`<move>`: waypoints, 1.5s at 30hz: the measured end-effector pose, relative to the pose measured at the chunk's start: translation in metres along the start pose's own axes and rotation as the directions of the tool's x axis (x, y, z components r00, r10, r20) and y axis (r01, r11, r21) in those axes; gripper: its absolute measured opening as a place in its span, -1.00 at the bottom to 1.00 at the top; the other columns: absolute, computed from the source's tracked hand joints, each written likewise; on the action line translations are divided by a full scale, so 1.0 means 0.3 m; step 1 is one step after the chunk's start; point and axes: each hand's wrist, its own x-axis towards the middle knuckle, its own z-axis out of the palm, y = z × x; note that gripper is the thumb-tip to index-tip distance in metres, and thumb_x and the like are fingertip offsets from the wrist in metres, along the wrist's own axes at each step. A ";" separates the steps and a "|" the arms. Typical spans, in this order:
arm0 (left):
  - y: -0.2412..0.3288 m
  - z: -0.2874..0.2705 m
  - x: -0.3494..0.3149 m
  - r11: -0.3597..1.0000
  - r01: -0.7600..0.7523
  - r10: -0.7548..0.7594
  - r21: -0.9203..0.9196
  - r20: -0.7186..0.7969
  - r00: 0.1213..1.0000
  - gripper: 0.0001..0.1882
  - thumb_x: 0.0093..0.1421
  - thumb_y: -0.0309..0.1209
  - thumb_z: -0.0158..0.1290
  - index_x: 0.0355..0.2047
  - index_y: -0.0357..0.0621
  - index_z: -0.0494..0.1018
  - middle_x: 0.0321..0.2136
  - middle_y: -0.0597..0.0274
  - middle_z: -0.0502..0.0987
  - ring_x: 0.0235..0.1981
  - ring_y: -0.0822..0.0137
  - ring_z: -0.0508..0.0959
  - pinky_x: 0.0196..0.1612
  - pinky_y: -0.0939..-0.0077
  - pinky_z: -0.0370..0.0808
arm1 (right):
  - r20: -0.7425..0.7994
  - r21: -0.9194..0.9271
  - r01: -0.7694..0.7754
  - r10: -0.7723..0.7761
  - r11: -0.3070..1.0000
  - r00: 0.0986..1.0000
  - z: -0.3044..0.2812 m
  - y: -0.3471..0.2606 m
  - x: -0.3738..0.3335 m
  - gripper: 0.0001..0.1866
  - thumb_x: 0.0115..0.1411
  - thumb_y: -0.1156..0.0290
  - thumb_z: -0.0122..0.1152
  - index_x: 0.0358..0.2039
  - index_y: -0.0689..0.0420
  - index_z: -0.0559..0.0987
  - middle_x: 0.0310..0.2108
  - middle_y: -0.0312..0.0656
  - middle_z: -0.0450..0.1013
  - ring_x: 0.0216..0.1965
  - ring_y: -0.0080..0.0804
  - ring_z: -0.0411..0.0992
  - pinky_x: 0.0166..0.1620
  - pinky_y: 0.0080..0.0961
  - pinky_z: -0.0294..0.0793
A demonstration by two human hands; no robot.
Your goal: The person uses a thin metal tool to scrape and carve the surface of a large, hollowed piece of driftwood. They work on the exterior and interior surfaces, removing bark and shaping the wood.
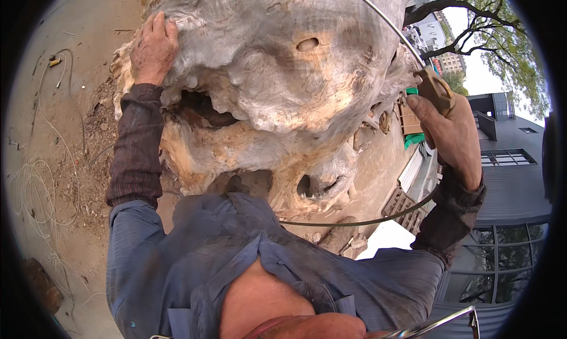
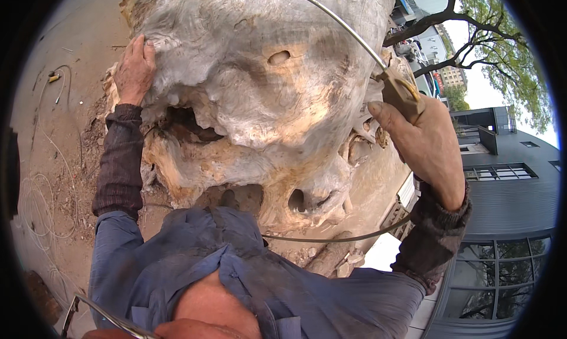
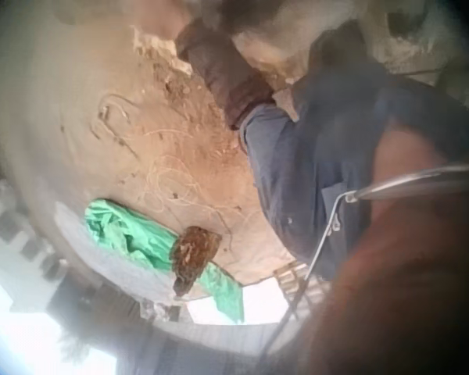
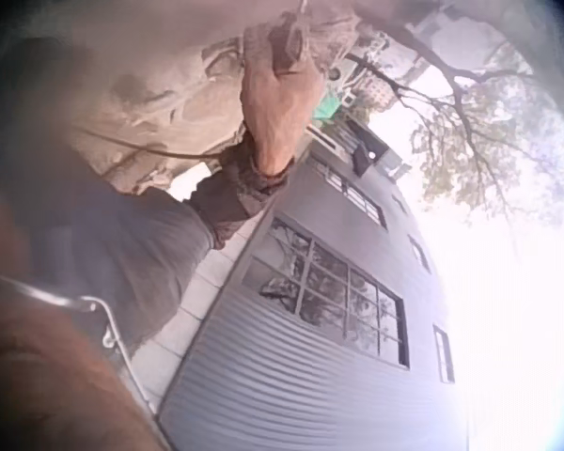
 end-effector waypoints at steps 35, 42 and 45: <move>1.362 -0.059 -0.341 0.803 -0.514 0.518 -0.303 -0.074 0.852 -0.46 0.28 -0.42 0.05 0.25 -0.29 0.30 0.26 -0.16 0.34 0.29 -0.11 0.32 0.33 0.16 0.22 | 0.324 0.745 -0.497 0.409 0.446 0.853 1.109 1.346 -0.865 -0.70 0.22 0.29 0.37 -0.38 0.27 0.50 -0.58 -0.28 0.34 -0.46 -0.61 0.24 -0.38 -0.46 0.33; 1.354 0.018 -0.343 0.774 -0.549 0.556 -0.317 -0.076 0.828 -0.48 0.35 -0.23 0.04 0.29 -0.05 0.32 0.37 -0.10 0.18 0.36 -0.08 0.24 0.31 0.12 0.29 | 0.247 0.778 -0.442 0.429 0.447 0.869 1.158 1.381 -0.866 -0.70 0.20 0.29 0.38 -0.23 0.29 0.60 -0.46 -0.06 0.56 -0.42 -0.39 0.48 -0.28 -0.37 0.48; 1.368 0.011 -0.352 0.783 -0.550 0.555 -0.292 -0.074 0.829 -0.48 0.36 -0.23 0.03 0.28 -0.07 0.32 0.37 -0.12 0.17 0.36 -0.09 0.23 0.31 0.12 0.28 | 0.233 0.780 -0.425 0.418 0.459 0.878 1.161 1.387 -0.841 -0.65 0.17 0.28 0.40 -0.19 0.31 0.61 -0.42 0.06 0.58 -0.39 -0.26 0.56 -0.27 -0.33 0.50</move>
